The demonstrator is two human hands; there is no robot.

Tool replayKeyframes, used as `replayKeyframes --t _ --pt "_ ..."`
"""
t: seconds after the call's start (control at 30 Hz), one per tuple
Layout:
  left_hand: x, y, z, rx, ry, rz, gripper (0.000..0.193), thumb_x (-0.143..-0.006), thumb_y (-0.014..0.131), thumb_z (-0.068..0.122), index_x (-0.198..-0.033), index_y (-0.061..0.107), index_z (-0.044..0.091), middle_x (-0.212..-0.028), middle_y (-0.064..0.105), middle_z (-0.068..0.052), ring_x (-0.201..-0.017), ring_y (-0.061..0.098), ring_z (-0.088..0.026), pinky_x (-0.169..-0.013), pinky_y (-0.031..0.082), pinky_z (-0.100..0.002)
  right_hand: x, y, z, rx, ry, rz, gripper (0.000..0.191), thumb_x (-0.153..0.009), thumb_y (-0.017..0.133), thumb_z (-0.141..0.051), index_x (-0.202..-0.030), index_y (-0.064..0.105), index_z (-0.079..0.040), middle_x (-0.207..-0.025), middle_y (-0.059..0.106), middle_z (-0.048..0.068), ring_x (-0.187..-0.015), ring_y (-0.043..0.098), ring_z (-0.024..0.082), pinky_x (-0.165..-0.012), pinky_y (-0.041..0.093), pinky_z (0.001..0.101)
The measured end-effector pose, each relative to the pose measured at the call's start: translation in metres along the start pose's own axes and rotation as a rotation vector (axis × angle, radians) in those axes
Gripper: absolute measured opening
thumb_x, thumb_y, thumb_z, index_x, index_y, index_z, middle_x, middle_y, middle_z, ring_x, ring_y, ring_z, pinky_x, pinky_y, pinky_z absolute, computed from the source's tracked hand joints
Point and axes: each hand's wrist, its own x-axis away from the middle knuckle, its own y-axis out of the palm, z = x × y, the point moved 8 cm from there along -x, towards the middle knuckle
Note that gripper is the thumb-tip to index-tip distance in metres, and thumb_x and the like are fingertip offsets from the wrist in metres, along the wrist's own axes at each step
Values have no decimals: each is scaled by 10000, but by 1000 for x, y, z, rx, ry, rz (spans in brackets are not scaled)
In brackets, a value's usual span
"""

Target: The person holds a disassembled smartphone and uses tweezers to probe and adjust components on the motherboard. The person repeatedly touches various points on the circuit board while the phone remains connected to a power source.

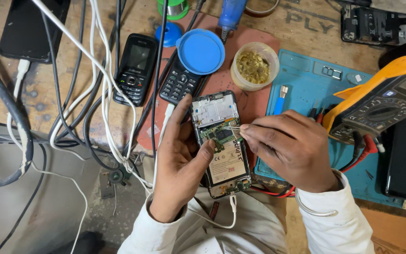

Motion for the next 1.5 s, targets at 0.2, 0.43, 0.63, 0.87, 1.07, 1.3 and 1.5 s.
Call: replayKeyframes --t 0.2,0.43,0.63,0.87,1.07,1.3,1.5 --pt "2 2 -1 22 0 -15 782 -976 583 -93 -1663 226 18 -1448 576 -198 -1306 610 -215 -1128 504 -345 5 0 4 -7 15 -19 256 -874 859 -22 -1084 720 -69 -1019 724 48 -795 651 229 -702 526 349" --pt "3 1 1 17 -16 -16 775 -983 580 -85 -1665 229 27 -1444 579 -184 -1284 621 -207 -1091 522 -326 8 3 5 -4 13 -15 260 -878 880 -14 -1082 727 -67 -1018 727 46 -785 650 213 -640 514 306" --pt "2 2 2 27 -4 -18 772 -991 585 -83 -1666 226 24 -1462 573 -193 -1313 610 -209 -1124 508 -336 7 3 5 -1 11 -18 265 -876 879 -12 -1088 728 -64 -1016 728 45 -786 649 212 -641 515 309" --pt "3 1 2 -10 12 -10 761 -995 596 -85 -1662 242 14 -1478 569 -197 -1333 604 -217 -1140 509 -347 7 3 3 -7 1 -12 267 -879 885 -21 -1093 731 -67 -998 720 50 -778 648 208 -648 514 312" --pt "2 1 2 -35 -5 -4 770 -984 599 -85 -1656 238 24 -1455 586 -204 -1316 621 -226 -1122 523 -352 5 2 2 -12 1 -8 261 -887 882 -37 -1098 733 -71 -998 717 46 -778 646 204 -635 512 305" --pt "2 0 3 -52 -11 -2 768 -983 598 -83 -1653 237 22 -1470 581 -209 -1325 625 -236 -1122 528 -359 5 2 2 -4 -3 -16 272 -878 880 -54 -1107 736 -84 -979 709 36 -767 635 204 -671 509 335" --pt "3 1 4 -55 -1 -6 761 -992 597 -78 -1657 240 21 -1470 585 -215 -1327 629 -239 -1126 532 -363 6 2 2 -2 -9 -14 283 -878 885 -59 -1117 734 -78 -990 711 41 -767 633 204 -672 506 333"
